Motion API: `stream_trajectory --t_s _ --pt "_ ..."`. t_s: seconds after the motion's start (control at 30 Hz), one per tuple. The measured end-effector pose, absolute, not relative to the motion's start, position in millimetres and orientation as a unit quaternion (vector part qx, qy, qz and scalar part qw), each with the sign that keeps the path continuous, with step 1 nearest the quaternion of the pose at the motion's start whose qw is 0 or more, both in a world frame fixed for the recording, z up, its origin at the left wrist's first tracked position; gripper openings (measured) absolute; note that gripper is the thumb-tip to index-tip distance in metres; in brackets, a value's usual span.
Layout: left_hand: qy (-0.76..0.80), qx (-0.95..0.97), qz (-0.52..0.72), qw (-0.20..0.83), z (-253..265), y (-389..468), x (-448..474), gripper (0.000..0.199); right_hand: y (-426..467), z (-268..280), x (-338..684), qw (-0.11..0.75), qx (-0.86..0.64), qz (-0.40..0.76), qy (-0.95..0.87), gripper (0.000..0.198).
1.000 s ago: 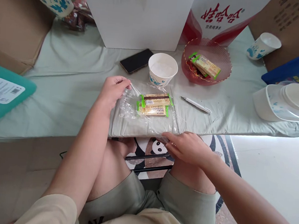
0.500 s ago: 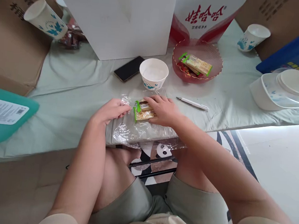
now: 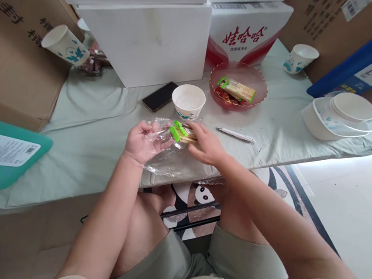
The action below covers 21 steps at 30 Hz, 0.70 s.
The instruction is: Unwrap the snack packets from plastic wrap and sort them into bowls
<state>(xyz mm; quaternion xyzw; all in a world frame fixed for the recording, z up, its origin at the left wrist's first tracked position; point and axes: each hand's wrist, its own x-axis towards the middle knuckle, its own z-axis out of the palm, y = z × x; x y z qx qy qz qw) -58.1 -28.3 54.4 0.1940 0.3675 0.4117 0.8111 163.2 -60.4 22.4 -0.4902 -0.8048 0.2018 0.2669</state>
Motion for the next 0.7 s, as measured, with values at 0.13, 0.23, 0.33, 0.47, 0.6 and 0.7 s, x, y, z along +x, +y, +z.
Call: stream_trajectory --t_s 0.13,0.23,0.33,0.47,0.6,0.7 --pt "0.357 0.179 0.397 0.827 56.1 -30.5 -45.6 0.008 -65.2 18.9 148.7 0.3 -0.523 0.194 -0.774 0.078" --pt "0.378 0.16 0.384 0.827 56.5 -29.5 -43.7 0.005 -61.3 19.4 149.2 0.317 -0.53 0.222 -0.754 0.07" --pt "0.409 0.137 0.379 0.819 55.3 -25.5 -46.3 0.005 -55.6 21.4 161.6 0.325 -0.511 0.289 -0.741 0.059" --pt "0.464 0.125 0.382 0.789 51.6 -18.8 -47.1 0.006 -55.1 20.2 177.4 0.35 -0.529 0.373 -0.677 0.051" --pt "0.517 0.126 0.406 0.743 48.1 -13.9 -43.6 0.008 -59.0 20.7 190.7 0.45 -0.573 0.386 -0.566 0.049" --pt "0.528 0.126 0.397 0.74 47.6 -11.8 -42.8 0.009 -51.2 42.9 213.6 0.52 -0.599 0.301 -0.53 0.049"
